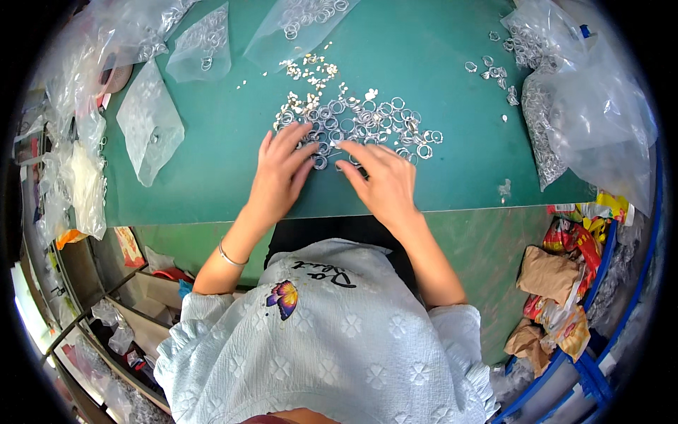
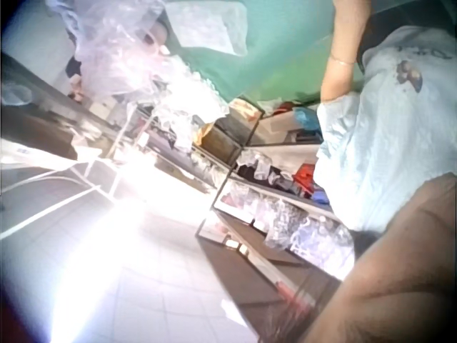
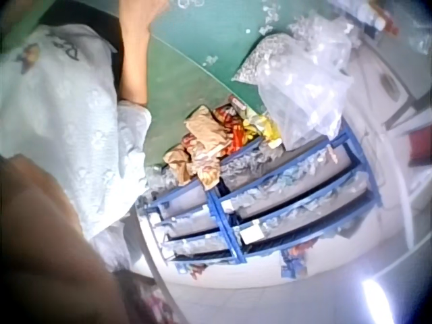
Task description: The person sorts and assembles small metal rings and components by hand on a green workbench, placing them into small plastic bags.
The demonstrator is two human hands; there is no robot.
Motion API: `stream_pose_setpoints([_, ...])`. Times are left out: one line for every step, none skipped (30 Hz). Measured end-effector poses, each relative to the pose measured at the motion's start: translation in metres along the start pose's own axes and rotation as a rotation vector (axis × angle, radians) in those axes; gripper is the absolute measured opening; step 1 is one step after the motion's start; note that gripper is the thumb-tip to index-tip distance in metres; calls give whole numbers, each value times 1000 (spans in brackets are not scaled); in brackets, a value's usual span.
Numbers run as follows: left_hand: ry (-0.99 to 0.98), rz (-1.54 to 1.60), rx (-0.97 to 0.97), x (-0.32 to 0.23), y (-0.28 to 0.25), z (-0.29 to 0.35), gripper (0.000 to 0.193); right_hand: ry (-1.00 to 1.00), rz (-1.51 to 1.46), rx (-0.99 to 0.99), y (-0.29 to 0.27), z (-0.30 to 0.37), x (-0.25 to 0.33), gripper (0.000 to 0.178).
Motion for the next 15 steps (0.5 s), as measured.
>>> stream_pose_setpoints([-10,-16,-9,-1,1,11,25,-105,133,-20,3,-1,12,13])
stream_pose_setpoints([-19,-32,-19,-1,2,21,24,-88,186,12,10,1,7,13])
stream_pose_setpoints([-32,-49,-31,-1,0,30,23,-90,197,-18,8,2,4,14])
stream_pose_setpoints([-50,-32,-49,0,-4,37,22,-91,208,-49,4,3,-1,14])
stream_pose_setpoints([-76,-38,-92,6,-9,41,21,-91,219,-81,-1,3,-5,14])
stream_pose_setpoints([-104,-44,-138,12,-13,46,21,-55,248,-97,-7,1,-9,12])
stream_pose_setpoints([-132,-51,-184,16,-17,51,20,-18,230,-105,-9,0,-14,12])
stream_pose_setpoints([-158,-64,-230,20,-21,54,20,20,211,-114,-10,0,-18,12])
stream_pose_setpoints([-169,-52,-272,21,-24,55,20,60,192,-124,-12,0,-20,12])
stream_pose_setpoints([-179,-39,-313,22,-27,55,20,65,160,-141,-12,0,-15,16])
stream_pose_setpoints([-189,-27,-354,22,-29,55,21,17,126,-108,-4,-1,-4,17])
stream_pose_setpoints([-191,-11,-350,17,-28,52,25,-31,92,-74,4,-3,6,17])
stream_pose_setpoints([-140,-35,-324,8,-25,47,29,-77,58,-41,10,-3,15,18])
stream_pose_setpoints([-153,-30,-273,5,-19,42,30,-99,73,21,18,-4,22,21])
stream_pose_setpoints([-166,-26,-222,4,-13,38,30,-111,96,38,20,-3,23,20])
Point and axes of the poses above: each hand's wrist, its own z-axis away from the middle knuckle, its own y-axis out of the palm, x = y × z, the point moved 10 cm from there along -z, towards the middle knuckle, and after that the axes turned 7 degrees about y, right-handed, at the moved point
